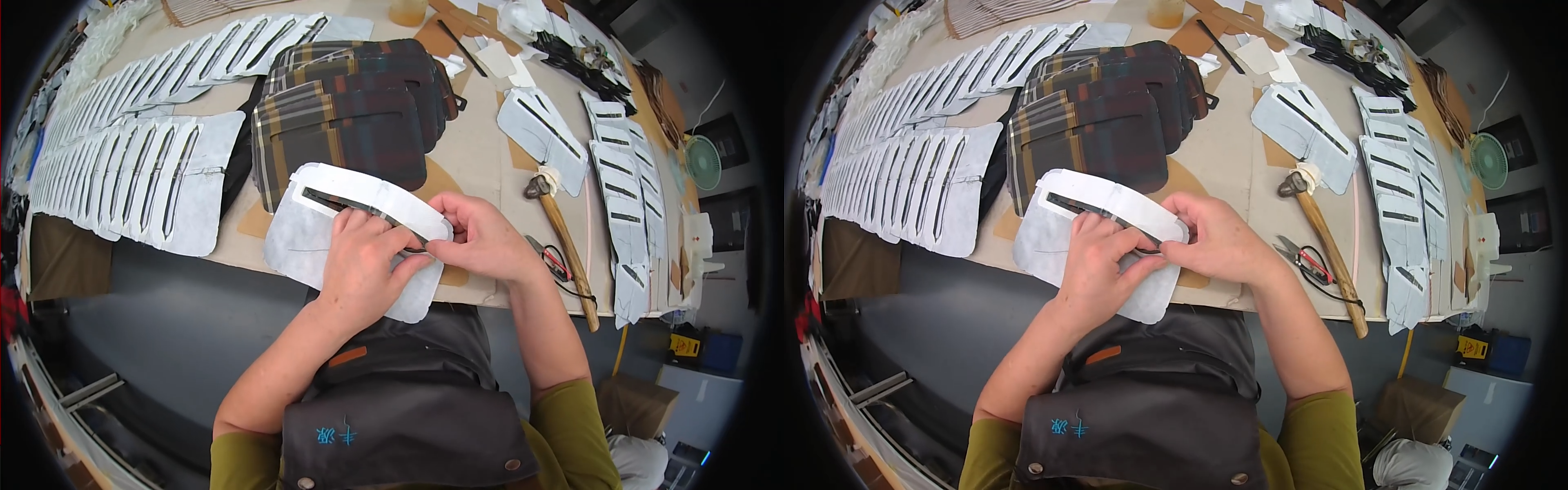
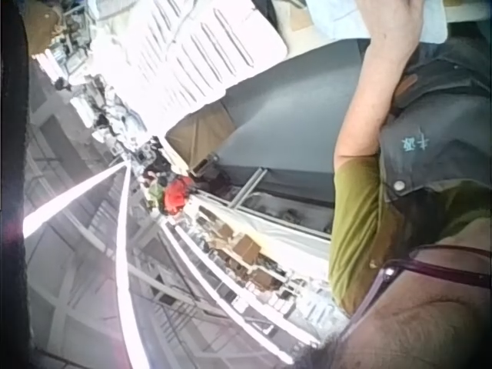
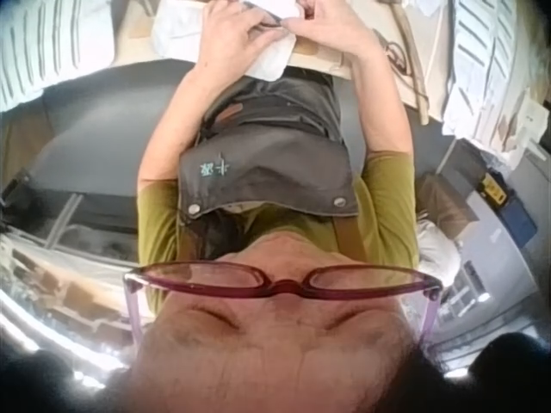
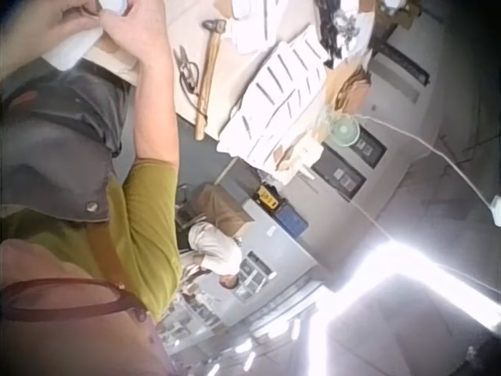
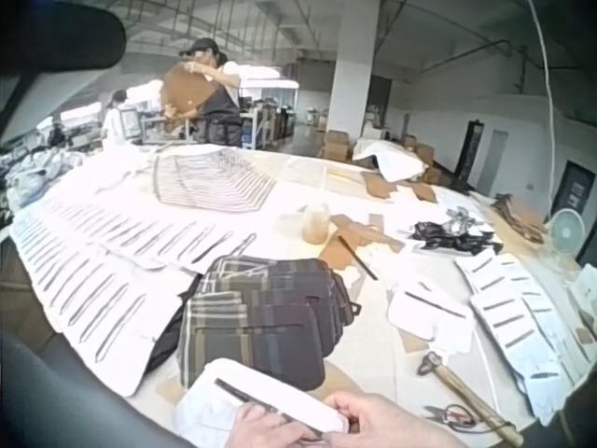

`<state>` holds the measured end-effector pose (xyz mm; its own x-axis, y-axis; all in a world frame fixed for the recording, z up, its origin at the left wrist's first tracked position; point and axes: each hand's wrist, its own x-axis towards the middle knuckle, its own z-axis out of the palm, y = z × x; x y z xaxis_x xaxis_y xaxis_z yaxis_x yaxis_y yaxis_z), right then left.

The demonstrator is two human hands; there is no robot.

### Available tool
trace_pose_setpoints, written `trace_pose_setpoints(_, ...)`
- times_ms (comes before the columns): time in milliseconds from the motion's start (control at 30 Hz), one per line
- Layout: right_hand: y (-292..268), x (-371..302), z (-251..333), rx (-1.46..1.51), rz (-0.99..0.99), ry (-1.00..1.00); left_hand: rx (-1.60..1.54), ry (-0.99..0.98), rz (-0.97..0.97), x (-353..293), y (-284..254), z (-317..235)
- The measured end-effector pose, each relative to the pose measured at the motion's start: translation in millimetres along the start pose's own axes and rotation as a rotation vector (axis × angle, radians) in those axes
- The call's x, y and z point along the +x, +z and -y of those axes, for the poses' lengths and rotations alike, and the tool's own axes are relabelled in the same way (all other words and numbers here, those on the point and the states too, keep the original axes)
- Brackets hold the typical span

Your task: The recorder is assembling leather pouch components by folding edges and using a hammer to flatten the seams.

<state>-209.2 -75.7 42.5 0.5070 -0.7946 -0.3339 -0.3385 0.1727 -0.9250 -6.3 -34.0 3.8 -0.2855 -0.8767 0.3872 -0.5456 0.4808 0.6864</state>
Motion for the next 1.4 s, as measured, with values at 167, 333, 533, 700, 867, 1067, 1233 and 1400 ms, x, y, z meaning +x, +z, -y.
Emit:
trace_pose_setpoints(167, 12.9, 4.2, -24.0, -0.174, -0.194, -0.048, 0.102, 0.137, -0.016, -5.5, 3.7, -1.3)
trace_pose_setpoints(333, -1.5, -2.7, 3.5, 0.023, -0.126, 0.095, 0.040, 0.102, -0.070, -4.6, 0.2, -1.9)
trace_pose_setpoints(533, -20.5, -9.2, 19.2, -0.337, -0.167, -0.052, 0.038, 0.103, -0.025, -3.9, -2.1, -0.8)
trace_pose_setpoints(700, -1.9, 5.1, 52.3, -0.759, 0.125, -0.124, 0.002, 0.093, -0.039, -6.7, 1.0, -0.6)
trace_pose_setpoints(867, -4.7, 14.1, 59.8, -0.948, 0.294, -0.134, -0.012, 0.111, -0.045, -7.1, 1.9, 0.0)
trace_pose_setpoints(1067, -2.6, 20.4, 71.1, -1.180, 0.406, -0.131, 0.002, 0.152, -0.052, -7.6, 1.7, 1.7)
trace_pose_setpoints(1233, -3.4, 23.4, 72.1, -1.239, 0.428, -0.123, 0.006, 0.147, -0.055, -6.6, 1.8, 1.8)
trace_pose_setpoints(1400, -10.1, 19.4, 57.0, -1.161, 0.351, -0.186, 0.049, 0.140, -0.037, -4.4, -0.1, -2.8)
